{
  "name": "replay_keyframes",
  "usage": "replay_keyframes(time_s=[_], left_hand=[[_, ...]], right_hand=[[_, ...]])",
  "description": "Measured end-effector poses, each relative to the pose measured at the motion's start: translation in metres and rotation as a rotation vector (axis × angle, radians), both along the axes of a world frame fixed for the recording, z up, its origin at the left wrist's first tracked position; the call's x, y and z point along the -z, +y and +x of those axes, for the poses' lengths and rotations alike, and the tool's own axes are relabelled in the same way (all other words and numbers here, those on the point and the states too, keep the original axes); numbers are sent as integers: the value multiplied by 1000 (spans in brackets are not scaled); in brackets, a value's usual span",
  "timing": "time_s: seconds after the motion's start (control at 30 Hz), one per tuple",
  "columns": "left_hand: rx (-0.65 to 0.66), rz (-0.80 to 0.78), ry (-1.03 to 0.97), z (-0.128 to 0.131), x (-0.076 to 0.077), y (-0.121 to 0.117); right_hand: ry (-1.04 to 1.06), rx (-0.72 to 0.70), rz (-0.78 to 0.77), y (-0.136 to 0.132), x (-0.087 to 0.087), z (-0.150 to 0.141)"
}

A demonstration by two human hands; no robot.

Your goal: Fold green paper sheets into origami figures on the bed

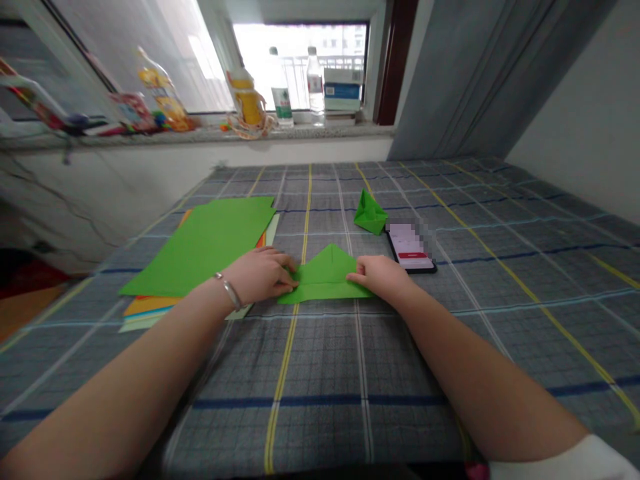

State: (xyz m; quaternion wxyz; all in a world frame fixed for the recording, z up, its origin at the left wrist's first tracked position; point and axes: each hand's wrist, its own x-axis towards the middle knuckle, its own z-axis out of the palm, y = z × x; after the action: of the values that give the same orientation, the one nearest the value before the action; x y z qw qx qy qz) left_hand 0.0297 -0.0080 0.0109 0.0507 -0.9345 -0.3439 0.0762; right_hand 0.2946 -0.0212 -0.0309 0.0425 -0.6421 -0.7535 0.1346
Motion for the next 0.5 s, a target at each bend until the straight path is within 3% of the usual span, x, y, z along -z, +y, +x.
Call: replay_keyframes(time_s=[0.33, 0.5], left_hand=[[-141, -45, 10, -3, -4, -3], [-156, -17, -35, -5, -2, -2]], right_hand=[[-20, 51, -85, 0, -3, 24], [28, 132, -225, -2, -9, 30]])
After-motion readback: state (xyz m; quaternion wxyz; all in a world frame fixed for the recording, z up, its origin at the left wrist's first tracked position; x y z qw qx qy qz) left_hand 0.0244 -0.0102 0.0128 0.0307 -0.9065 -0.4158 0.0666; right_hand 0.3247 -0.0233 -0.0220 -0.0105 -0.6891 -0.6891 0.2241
